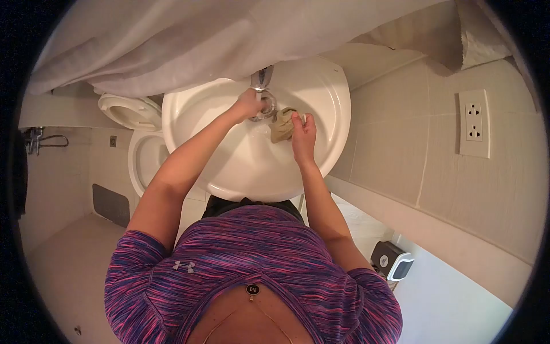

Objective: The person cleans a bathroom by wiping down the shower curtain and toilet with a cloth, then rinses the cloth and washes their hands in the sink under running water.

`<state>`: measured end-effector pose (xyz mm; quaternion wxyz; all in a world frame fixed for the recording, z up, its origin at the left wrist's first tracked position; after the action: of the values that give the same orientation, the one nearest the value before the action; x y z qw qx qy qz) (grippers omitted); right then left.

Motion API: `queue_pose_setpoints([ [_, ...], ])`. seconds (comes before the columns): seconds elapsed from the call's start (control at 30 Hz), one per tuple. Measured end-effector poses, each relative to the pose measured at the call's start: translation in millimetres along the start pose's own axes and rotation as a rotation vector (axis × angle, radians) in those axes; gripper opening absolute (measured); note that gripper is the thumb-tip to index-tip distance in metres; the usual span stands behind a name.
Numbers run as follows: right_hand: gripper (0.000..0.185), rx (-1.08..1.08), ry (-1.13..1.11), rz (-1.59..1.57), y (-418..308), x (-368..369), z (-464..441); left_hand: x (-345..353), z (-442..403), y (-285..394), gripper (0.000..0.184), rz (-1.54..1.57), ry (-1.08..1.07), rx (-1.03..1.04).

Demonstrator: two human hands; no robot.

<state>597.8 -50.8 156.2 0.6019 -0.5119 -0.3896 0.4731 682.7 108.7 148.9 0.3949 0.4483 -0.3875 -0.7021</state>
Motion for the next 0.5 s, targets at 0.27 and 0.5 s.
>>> queue_pose_setpoints([
  [0.27, 0.022, -0.005, -0.041, 0.217, 3.2, -7.0, -5.0, -28.4, 16.3, 7.6, 0.022, -0.096, -0.084, 0.345],
  [0.5, 0.026, -0.004, -0.168, 0.391, 3.2, 30.7, -22.2, -33.4, 27.4, -16.7, 0.019, -0.511, 0.023, 0.213],
])
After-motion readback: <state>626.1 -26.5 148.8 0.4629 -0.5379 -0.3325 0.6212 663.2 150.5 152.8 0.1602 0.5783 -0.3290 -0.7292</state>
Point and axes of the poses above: each hand's wrist, its own z-axis away from the middle knuckle, its own x-axis out of the palm, y = z × x, the point moved 2 cm from there along -z, towards the middle knuckle, and after that the axes turned 11 degrees about z, right-handed, at the moved point
